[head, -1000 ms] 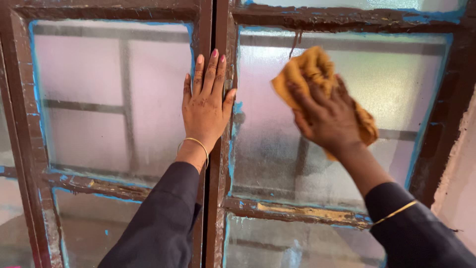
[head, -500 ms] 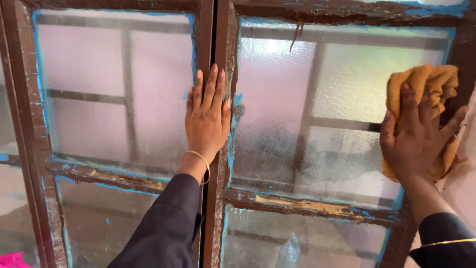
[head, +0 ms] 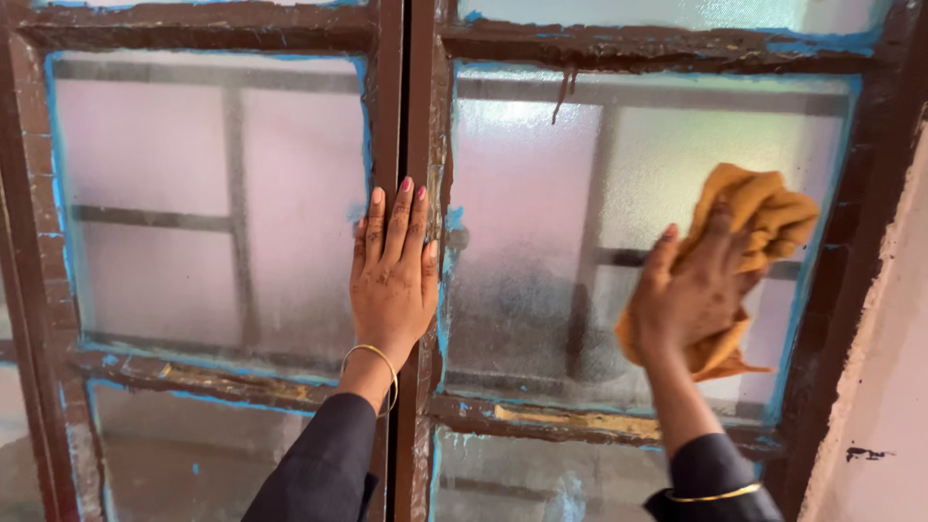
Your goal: The person cleans a multi-pane glass door using a yellow cloth, wiping across the glass and along the brown wooden frames.
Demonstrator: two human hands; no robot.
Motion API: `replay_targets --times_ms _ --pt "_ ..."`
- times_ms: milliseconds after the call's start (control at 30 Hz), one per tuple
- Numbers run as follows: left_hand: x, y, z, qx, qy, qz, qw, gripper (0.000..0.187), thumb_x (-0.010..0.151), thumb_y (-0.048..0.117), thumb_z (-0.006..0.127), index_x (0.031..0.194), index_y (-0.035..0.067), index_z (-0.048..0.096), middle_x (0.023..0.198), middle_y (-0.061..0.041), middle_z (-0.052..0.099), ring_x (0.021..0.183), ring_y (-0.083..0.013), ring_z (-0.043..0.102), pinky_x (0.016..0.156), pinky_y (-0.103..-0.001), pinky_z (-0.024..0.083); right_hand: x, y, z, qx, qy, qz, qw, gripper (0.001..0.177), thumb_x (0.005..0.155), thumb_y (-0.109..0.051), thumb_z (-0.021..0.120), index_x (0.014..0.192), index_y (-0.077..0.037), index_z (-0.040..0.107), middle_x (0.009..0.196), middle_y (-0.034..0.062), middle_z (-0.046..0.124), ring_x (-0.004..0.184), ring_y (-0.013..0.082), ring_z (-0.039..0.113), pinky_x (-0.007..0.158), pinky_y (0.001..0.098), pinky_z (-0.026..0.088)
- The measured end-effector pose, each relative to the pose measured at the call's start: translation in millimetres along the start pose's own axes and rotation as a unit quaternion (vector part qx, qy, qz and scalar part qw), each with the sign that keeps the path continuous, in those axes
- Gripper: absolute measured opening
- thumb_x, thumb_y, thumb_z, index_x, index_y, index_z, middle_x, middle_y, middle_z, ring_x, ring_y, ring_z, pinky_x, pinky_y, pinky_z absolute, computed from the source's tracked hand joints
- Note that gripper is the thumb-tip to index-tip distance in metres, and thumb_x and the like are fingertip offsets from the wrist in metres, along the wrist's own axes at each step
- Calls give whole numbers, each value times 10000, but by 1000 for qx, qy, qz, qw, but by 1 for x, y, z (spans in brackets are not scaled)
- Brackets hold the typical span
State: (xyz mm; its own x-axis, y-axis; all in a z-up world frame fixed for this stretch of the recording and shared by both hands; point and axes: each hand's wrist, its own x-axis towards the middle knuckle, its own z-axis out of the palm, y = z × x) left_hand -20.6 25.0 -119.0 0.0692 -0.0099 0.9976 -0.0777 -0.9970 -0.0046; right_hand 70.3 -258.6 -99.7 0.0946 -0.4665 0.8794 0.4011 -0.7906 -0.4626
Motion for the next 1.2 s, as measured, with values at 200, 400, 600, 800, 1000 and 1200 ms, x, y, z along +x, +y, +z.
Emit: replay_targets --times_ms 200,400,600,800,1000,1200 --pt "0 -2 -1 11 1 11 1000 554 1078 282 407 1606 128 348 1690 -27 267 1568 -308 213 1256 -507 238 -27 -68 25 15 24 -47 999 567 1065 -478 526 1562 -210 471 1569 191 487 1397 509 402 1157 618 234" --pt "1 -2 -5 -4 -2 7 1000 545 1066 238 411 1596 125 361 1691 -23 270 1570 -299 220 1257 -502 240 -59 -129 20 80 36 -143 986 519 964 -232 614 1480 -201 579 1516 131 585 1377 423 537 1265 550 232" --pt "0 0 -9 -12 -10 4 1000 588 1025 186 444 1603 123 357 1689 -23 282 1566 -301 231 1255 -500 240 -79 -152 14 123 2 -184 975 502 938 -216 623 1438 -176 624 1401 110 626 1333 415 569 1258 569 248" --pt "1 -1 -9 -6 3 8 1000 561 1053 207 454 1603 148 357 1690 -8 293 1578 -288 241 1265 -492 256 -77 -141 4 158 -44 -373 913 428 959 -209 641 1383 -147 653 1562 114 525 1442 396 488 1250 534 256" --pt "2 -1 -13 6 -16 2 1000 617 1040 346 504 1609 164 346 1682 -16 276 1560 -294 224 1231 -544 251 -59 -100 -2 127 -86 -490 858 498 957 -214 623 1452 -170 600 1577 136 501 1456 392 472 1265 536 202" --pt "3 -3 -11 22 -18 19 999 683 1014 460 527 1601 169 336 1677 -12 253 1553 -295 194 1220 -559 253 -25 -43 -11 31 -134 -489 861 583 971 -346 619 1537 -254 509 1488 131 534 1361 437 541 1287 524 161"
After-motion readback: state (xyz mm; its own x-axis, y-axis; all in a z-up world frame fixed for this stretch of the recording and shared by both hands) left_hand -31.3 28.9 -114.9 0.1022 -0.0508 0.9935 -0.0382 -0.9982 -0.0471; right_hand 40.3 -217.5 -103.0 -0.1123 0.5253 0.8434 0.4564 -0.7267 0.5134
